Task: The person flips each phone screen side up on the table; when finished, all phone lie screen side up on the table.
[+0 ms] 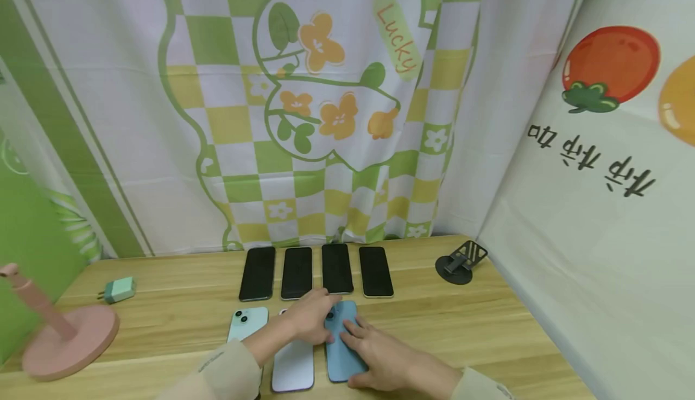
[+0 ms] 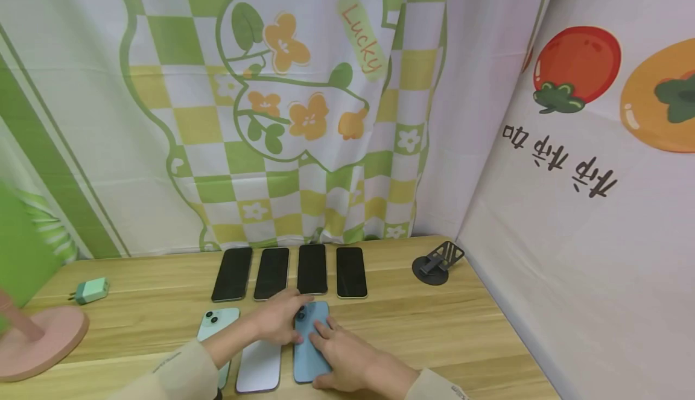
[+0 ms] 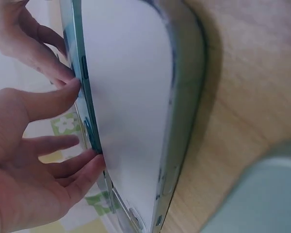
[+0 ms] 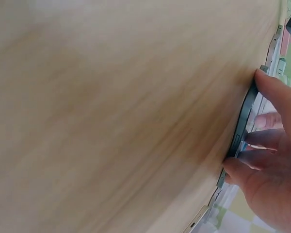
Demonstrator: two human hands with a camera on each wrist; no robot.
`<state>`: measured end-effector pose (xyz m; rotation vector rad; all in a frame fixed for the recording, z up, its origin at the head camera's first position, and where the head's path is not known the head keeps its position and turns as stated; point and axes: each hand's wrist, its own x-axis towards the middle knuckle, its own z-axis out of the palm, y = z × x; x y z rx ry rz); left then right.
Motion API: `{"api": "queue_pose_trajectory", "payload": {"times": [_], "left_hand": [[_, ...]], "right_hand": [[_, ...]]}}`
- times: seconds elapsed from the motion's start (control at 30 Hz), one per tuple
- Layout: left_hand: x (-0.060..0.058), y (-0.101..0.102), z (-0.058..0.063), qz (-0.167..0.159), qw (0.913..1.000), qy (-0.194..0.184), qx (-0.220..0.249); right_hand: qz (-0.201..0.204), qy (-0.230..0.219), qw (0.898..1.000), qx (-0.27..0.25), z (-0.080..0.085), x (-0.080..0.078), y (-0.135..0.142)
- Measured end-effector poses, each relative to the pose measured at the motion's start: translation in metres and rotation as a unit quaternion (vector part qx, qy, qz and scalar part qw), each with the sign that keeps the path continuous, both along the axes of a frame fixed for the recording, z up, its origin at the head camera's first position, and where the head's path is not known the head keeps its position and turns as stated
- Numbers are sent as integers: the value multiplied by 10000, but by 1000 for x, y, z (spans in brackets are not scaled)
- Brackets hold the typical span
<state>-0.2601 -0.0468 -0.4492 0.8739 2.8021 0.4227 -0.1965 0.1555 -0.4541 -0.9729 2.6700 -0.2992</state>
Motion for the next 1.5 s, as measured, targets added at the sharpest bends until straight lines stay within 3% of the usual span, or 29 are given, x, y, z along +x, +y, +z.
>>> {"api": "queue_pose_trajectory", "payload": {"times": [0.13, 0.3, 0.53, 0.73, 0.87, 1.07, 1.13, 1.33, 1.5], "left_hand": [[-7, 3, -2, 243, 9991, 50, 357], [-16, 15, -3, 811, 9902, -488, 1028], [-18, 20, -2, 1229, 9786, -902, 1385], [-16, 14, -1, 1456, 9521, -1564, 2186], [-17, 13, -3, 1553, 9456, -1444, 2467], [-17, 13, -12, 2432, 9046, -1497, 3164], [-15, 11, -13, 2563, 8945, -1616, 3289], [-5, 4, -5, 2322, 8998, -1995, 3110], [-4, 3, -1, 2279, 8975, -2028, 3183]], "right_hand": [[14, 73, 10000, 51, -1, 0, -2], [90, 131, 9995, 266, 0, 1, -1], [153, 95, 9998, 71, -1, 2, 1], [71, -108, 9998, -122, -3, 2, 2], [-52, -232, 9995, -213, -1, 2, 3], [-118, -245, 9987, -440, -5, 3, 6], [-138, -303, 9981, -515, -5, 3, 6], [-146, -483, 9970, -588, -4, 2, 6], [-186, -672, 9942, -816, -3, 1, 7]]}}
